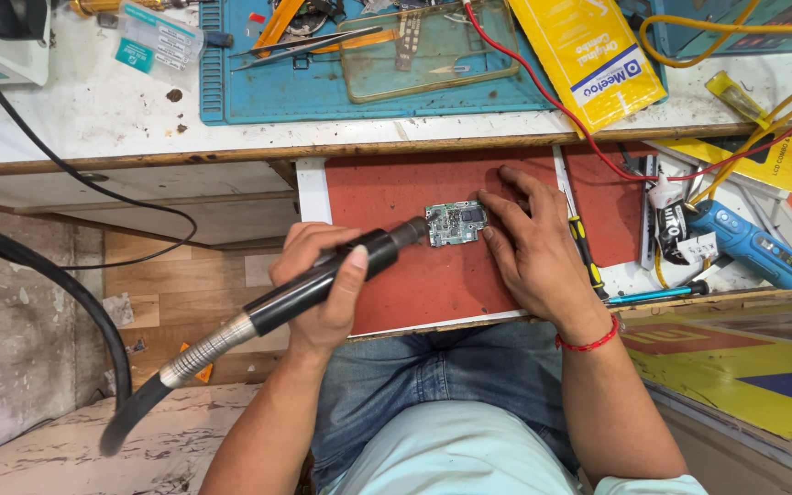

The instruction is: The person holds a small circuit board steady on a red mat with one hand while directing a hot air gun at the board with the other, repositioning the board and continuing to apply hot air across its surface throughout the clip.

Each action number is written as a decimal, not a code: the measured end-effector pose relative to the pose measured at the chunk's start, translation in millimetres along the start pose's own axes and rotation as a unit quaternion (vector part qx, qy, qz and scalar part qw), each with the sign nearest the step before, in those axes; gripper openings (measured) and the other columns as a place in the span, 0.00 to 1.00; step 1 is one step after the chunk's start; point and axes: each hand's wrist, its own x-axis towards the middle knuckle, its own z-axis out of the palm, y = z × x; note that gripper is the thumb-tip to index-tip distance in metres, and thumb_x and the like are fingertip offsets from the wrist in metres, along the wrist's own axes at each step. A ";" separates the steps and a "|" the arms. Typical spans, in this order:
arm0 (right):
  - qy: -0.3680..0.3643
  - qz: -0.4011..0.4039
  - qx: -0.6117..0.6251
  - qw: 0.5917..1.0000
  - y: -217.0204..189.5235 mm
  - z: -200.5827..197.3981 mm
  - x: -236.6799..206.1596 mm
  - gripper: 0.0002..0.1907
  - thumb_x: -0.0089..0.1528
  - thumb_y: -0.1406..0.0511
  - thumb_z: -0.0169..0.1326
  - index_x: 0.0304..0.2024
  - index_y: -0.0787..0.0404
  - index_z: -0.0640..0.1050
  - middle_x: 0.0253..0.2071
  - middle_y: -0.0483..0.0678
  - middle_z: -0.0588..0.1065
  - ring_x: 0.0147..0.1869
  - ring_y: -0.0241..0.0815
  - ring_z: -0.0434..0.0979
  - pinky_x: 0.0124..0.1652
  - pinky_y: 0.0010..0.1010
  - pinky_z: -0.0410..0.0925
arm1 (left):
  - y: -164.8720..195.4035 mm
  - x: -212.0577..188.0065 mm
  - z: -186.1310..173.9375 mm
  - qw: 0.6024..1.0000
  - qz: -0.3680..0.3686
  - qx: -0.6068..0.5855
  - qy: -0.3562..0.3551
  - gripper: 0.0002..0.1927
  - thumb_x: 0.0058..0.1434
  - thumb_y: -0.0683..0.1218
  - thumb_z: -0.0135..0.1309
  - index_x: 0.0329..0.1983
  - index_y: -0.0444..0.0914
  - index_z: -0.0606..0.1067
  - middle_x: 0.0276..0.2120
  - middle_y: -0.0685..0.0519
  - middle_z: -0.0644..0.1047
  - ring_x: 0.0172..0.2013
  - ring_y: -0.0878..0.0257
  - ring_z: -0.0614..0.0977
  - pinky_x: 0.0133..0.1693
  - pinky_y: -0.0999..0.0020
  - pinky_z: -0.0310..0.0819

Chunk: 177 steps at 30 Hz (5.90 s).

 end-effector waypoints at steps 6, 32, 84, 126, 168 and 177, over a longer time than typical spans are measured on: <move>-0.005 0.004 -0.005 1.000 -2.1 0.2 1.0 0.22 0.62 0.69 0.58 0.59 0.61 0.76 0.67 0.59 0.65 0.65 0.61 0.65 0.61 0.46 0.64 | 1.1 1.2 -0.9 1.000 0.016 -0.006 -0.009 0.12 0.60 0.47 0.58 0.39 0.32 0.79 0.34 0.47 0.80 0.39 0.58 0.79 0.44 0.65 0.74; -0.004 -0.001 -0.002 1.000 -3.0 0.5 1.5 0.22 0.61 0.69 0.58 0.59 0.61 0.76 0.67 0.59 0.66 0.64 0.61 0.66 0.60 0.45 0.65 | -7.0 0.1 2.7 0.999 0.041 0.025 -0.026 0.14 0.61 0.52 0.59 0.40 0.36 0.79 0.35 0.48 0.82 0.40 0.58 0.82 0.48 0.62 0.76; -0.037 -0.024 -0.021 0.999 -6.9 -3.0 3.9 0.25 0.60 0.66 0.60 0.60 0.58 0.76 0.67 0.61 0.64 0.66 0.64 0.63 0.62 0.48 0.63 | -1.5 2.7 0.9 0.998 0.038 0.007 -0.047 0.14 0.61 0.49 0.61 0.44 0.35 0.79 0.39 0.48 0.82 0.42 0.57 0.81 0.48 0.63 0.77; 0.019 -0.016 -0.009 1.000 -10.5 -6.1 -6.6 0.21 0.59 0.67 0.58 0.56 0.58 0.77 0.64 0.56 0.67 0.68 0.60 0.65 0.64 0.47 0.62 | 18.9 -5.3 -7.7 1.000 0.025 0.011 -0.011 0.14 0.61 0.49 0.61 0.43 0.35 0.79 0.40 0.47 0.82 0.42 0.55 0.82 0.48 0.63 0.76; 0.007 -0.007 -0.007 1.000 -1.3 1.4 -5.1 0.22 0.60 0.68 0.60 0.57 0.59 0.77 0.65 0.59 0.67 0.65 0.62 0.66 0.62 0.47 0.64 | 4.7 -2.4 -1.7 0.999 0.008 0.019 -0.042 0.14 0.60 0.47 0.62 0.44 0.34 0.79 0.41 0.46 0.81 0.43 0.54 0.81 0.49 0.62 0.76; -0.005 0.008 -0.004 1.000 2.6 0.6 3.8 0.22 0.60 0.68 0.60 0.57 0.59 0.77 0.65 0.58 0.67 0.62 0.60 0.67 0.59 0.46 0.66 | 2.6 3.5 3.8 0.999 0.008 0.006 -0.044 0.12 0.62 0.46 0.59 0.45 0.34 0.78 0.42 0.46 0.81 0.45 0.55 0.80 0.52 0.62 0.75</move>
